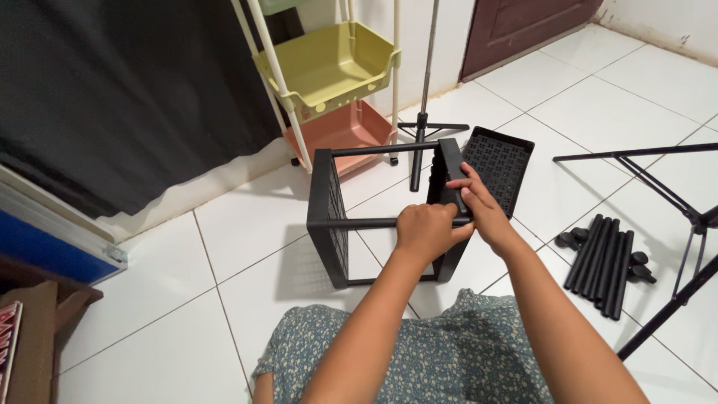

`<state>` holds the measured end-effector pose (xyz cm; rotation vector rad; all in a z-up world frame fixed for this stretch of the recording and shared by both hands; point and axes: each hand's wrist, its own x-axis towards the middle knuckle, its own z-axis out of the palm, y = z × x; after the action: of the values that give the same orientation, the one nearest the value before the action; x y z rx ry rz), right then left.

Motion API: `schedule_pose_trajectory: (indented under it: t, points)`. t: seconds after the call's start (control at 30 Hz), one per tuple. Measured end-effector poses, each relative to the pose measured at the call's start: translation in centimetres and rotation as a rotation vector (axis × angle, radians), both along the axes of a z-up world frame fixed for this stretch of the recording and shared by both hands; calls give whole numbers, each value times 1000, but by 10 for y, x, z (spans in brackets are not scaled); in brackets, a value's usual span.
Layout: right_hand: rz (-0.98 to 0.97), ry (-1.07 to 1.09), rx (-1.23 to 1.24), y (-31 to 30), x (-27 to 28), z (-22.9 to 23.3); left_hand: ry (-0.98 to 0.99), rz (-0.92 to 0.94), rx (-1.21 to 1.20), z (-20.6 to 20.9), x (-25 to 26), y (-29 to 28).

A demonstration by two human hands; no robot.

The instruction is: The person assembles a black metal shelving unit by connecting rods and perforated panels. They insert rods into the panel frames and secure them by hand, working on the floor.

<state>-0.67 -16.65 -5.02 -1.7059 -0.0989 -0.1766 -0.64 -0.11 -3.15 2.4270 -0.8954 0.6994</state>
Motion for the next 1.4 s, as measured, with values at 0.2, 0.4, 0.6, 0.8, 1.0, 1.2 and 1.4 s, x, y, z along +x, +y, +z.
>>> schedule_pose_trajectory:
  t: [0.2,0.4,0.6,0.8,1.0,1.2,1.4]
  points:
    - [9,24,-45,-6,6,0,91,-146,-80,20,-3,21]
    - [-148,-51,-439,2,7,13,-63,176,-154,38,20,81]
    - [-301,-171,-926,45,-5,36,150,732,-108,37,57,163]
    - [-171,-428,-1037,113,-20,57,723,707,-256,3,84,185]
    - [51,-344,-953,169,-32,62,761,570,-362,-44,121,186]
    - [-15,-490,-1059,206,-20,48,776,532,-511,-61,132,183]
    - [35,-478,-1035,216,-5,35,847,572,-505,-42,113,182]
